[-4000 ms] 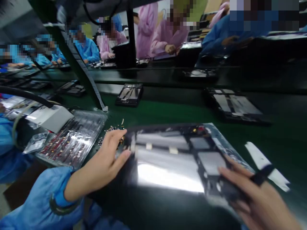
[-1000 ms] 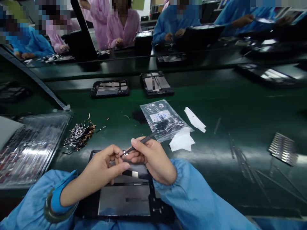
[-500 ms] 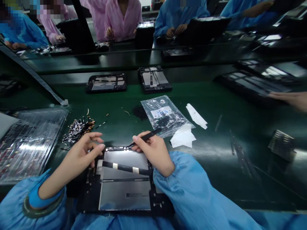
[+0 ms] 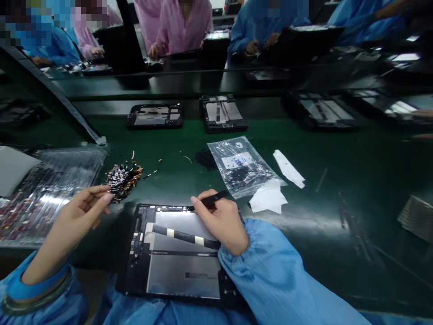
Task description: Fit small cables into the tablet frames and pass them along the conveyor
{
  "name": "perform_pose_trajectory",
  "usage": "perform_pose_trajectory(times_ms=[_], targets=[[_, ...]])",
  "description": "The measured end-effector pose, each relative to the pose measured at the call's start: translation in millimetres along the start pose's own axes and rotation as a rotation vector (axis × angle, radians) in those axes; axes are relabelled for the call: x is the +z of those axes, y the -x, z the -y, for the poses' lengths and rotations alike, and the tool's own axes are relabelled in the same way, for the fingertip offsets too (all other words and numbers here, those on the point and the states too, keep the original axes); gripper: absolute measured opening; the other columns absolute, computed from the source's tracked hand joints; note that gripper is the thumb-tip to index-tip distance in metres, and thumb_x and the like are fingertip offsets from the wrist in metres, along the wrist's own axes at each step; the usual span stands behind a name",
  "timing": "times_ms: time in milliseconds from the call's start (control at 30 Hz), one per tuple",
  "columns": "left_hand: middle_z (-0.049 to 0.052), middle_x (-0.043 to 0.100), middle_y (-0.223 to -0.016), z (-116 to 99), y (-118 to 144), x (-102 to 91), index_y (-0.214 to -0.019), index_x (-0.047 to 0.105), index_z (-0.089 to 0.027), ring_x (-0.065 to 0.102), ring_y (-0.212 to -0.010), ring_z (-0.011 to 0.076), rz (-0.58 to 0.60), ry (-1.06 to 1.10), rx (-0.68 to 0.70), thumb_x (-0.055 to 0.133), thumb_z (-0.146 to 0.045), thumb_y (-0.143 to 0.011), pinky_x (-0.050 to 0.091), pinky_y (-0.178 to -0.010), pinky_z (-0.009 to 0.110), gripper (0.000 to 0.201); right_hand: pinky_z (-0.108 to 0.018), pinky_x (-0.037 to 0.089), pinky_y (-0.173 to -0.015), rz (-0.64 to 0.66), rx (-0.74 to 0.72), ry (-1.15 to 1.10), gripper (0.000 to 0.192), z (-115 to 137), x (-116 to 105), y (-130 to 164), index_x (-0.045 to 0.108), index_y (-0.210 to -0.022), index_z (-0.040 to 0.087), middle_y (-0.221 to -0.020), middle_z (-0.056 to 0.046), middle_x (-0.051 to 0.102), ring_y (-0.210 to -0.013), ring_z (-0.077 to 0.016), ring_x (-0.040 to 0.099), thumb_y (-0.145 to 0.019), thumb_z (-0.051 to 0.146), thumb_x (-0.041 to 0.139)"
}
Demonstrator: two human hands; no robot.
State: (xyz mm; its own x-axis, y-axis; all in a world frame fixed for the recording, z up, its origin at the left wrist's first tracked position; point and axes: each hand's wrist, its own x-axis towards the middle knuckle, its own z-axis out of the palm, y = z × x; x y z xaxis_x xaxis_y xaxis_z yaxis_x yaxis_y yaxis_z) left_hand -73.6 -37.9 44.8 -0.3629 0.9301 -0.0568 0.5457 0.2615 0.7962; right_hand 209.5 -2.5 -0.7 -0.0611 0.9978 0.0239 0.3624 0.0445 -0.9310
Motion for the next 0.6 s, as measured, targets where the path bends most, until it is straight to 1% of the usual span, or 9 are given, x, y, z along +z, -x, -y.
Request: perform_pose_trajectory(times_ms=[67,133,167,233,300,333,400,467,600], targets=[[0.001,0.062,-0.072,10,-2,-17.4,-0.093,0.061,-0.021,0.059,-0.061,0.0166,-0.145,-0.166,0.051,0.056,-0.049,-0.075,0.049,-0.055,0.028,0.033,-0.030,0.054,-0.056,-0.040,0.085,-0.102,0.037,6,0,-1,0.061,-0.069,0.022,-0.060,-0.003,0.066,-0.056,-0.0207,0.066,-0.070,0.058,0.065],[0.002,0.063,-0.075,23,-6,-40.4,-0.088,0.061,-0.022,0.060,-0.068,0.0196,-0.329,-0.394,0.082,0.052,-0.047,-0.078,0.050,-0.069,0.033,0.029,-0.032,0.055,-0.055,-0.078,0.223,-0.166,0.044,13,0,-3,0.061,-0.066,0.022,-0.057,-0.004,0.066,-0.054,-0.0225,0.066,-0.057,0.064,0.070],[0.004,0.064,-0.079,31,-7,-53.0,-0.088,0.061,-0.021,0.061,-0.073,0.0220,-0.404,-0.509,0.073,0.049,-0.045,-0.079,0.050,-0.074,0.036,0.028,-0.034,0.056,-0.056,-0.098,0.291,-0.168,0.046,17,0,-4,0.061,-0.064,0.022,-0.056,-0.005,0.067,-0.054,-0.0236,0.066,-0.050,0.064,0.072],[0.009,0.065,-0.087,45,-11,-76.8,-0.090,0.060,-0.018,0.062,-0.082,0.0272,-0.485,-0.676,0.013,0.044,-0.039,-0.081,0.048,-0.081,0.040,0.028,-0.036,0.058,-0.060,-0.132,0.400,-0.141,0.047,21,-1,-6,0.063,-0.063,0.022,-0.054,-0.007,0.067,-0.055,-0.0260,0.067,-0.040,0.062,0.074],[0.013,0.064,-0.093,58,-14,-93.7,-0.090,0.059,-0.016,0.061,-0.089,0.0301,-0.485,-0.743,-0.040,0.044,-0.034,-0.080,0.047,-0.084,0.042,0.026,-0.039,0.058,-0.064,-0.142,0.455,-0.106,0.046,20,-2,-8,0.065,-0.063,0.022,-0.053,-0.008,0.066,-0.057,-0.0279,0.067,-0.037,0.059,0.073],[0.014,0.064,-0.094,64,-16,-98.6,-0.091,0.059,-0.015,0.061,-0.092,0.0303,-0.475,-0.752,-0.053,0.045,-0.033,-0.079,0.047,-0.086,0.042,0.026,-0.040,0.058,-0.065,-0.135,0.456,-0.089,0.045,18,-2,-8,0.065,-0.063,0.023,-0.053,-0.008,0.067,-0.058,-0.0284,0.067,-0.037,0.059,0.073],[0.014,0.063,-0.096,73,-20,-101.2,-0.092,0.060,-0.015,0.060,-0.095,0.0299,-0.456,-0.759,-0.062,0.048,-0.033,-0.078,0.046,-0.089,0.041,0.025,-0.040,0.058,-0.067,-0.114,0.428,-0.058,0.043,13,-2,-7,0.066,-0.063,0.024,-0.055,-0.008,0.067,-0.061,-0.0292,0.067,-0.040,0.060,0.072],[0.016,0.062,-0.100,80,-24,-98.0,-0.097,0.060,-0.014,0.057,-0.102,0.0319,-0.451,-0.765,-0.075,0.050,-0.034,-0.079,0.044,-0.093,0.043,0.029,-0.040,0.058,-0.067,-0.099,0.396,-0.028,0.042,6,-3,-6,0.067,-0.063,0.026,-0.057,-0.009,0.068,-0.064,-0.0300,0.068,-0.042,0.062,0.071],[0.021,0.058,-0.105,90,-29,-90.8,-0.108,0.059,-0.008,0.050,-0.113,0.0372,-0.497,-0.762,-0.135,0.053,-0.034,-0.079,0.039,-0.098,0.049,0.040,-0.038,0.058,-0.065,-0.103,0.340,0.040,0.039,-7,-5,-2,0.068,-0.064,0.028,-0.063,-0.008,0.070,-0.070,-0.0306,0.069,-0.049,0.064,0.070]])
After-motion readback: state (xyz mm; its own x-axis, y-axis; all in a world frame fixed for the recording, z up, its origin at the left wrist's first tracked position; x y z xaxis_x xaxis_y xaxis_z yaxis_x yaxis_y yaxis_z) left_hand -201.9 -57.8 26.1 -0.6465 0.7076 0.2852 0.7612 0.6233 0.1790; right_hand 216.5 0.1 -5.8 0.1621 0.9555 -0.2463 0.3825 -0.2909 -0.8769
